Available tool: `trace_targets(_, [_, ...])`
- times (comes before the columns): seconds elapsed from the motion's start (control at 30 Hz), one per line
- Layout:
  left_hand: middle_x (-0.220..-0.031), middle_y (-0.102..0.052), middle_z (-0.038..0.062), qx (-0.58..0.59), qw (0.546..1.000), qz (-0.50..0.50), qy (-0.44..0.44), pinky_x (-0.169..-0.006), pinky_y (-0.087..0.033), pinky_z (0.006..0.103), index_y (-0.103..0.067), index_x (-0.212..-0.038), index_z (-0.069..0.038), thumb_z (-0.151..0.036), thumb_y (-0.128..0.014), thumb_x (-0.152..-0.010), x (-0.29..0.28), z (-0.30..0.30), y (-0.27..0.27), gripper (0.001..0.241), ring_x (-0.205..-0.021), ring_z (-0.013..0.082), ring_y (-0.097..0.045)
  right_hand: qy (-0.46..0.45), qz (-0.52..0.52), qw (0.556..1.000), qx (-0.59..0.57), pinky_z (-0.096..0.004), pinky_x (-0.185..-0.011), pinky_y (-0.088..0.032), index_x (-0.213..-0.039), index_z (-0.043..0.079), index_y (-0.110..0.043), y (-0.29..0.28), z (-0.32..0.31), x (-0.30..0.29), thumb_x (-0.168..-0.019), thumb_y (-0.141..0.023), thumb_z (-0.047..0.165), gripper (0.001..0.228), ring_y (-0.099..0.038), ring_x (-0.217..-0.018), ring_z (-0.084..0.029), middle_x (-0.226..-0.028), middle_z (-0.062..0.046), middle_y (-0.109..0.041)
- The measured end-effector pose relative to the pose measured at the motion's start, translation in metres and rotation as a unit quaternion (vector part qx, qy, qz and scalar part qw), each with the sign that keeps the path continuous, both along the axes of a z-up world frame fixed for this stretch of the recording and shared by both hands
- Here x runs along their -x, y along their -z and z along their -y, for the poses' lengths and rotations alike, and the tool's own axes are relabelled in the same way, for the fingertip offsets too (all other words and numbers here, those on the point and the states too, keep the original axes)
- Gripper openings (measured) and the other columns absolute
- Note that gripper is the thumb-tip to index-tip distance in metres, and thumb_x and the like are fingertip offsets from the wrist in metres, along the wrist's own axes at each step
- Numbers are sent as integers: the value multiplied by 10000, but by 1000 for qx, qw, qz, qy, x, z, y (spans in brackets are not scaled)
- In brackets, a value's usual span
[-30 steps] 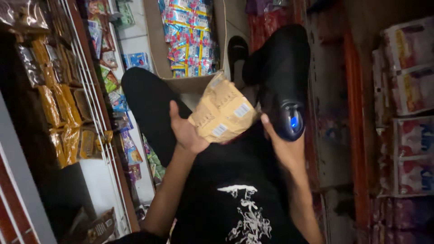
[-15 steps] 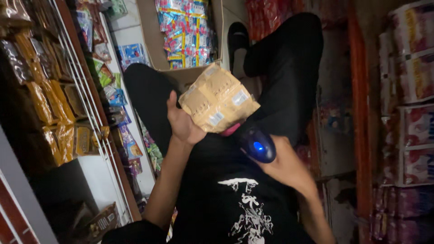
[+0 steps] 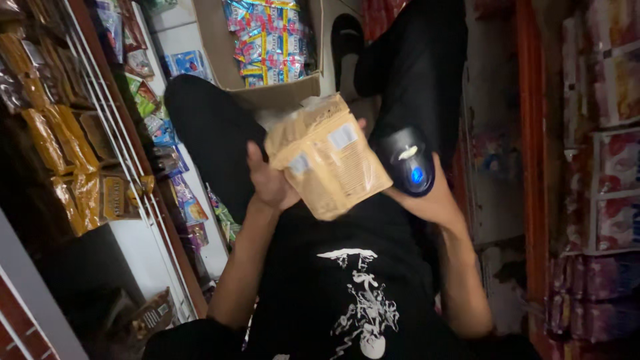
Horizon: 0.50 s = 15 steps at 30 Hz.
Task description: The person sits on the floor and uses a handheld scanner to scan barcodes on individual detergent packets and bulk boxes before placing items on a shelf.
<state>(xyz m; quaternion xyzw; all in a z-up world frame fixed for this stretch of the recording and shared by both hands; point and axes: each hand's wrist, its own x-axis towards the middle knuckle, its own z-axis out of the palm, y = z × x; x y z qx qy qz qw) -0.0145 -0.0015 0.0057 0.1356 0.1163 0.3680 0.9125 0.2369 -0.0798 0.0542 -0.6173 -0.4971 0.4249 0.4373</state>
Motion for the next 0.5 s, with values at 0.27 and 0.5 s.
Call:
trace_targets(0.27, [-1592, -429, 186, 139, 988, 22, -69, -1242, -372, 530, -267, -1618, -6, -623, -484, -996, 12, 25, 35, 902, -1473, 359, -434, 34, 0, 977, 208, -267, -622, -513, -976, 50, -718, -56, -7, 4, -893, -809, 164, 168, -635, -662, -100, -756, -9, -684])
trace_targets(0.5, [-1469, -560, 166, 54, 989, -138, -15, -1171, -432, 472, -378, -1539, -11, -228, -569, -1020, 13, -7, 13, 595, -1368, 311, -544, -107, 51, 983, 139, -312, -482, -436, -782, 4, -685, -89, -1, 12, -839, -808, 133, 187, -535, -515, -78, -574, -50, -638])
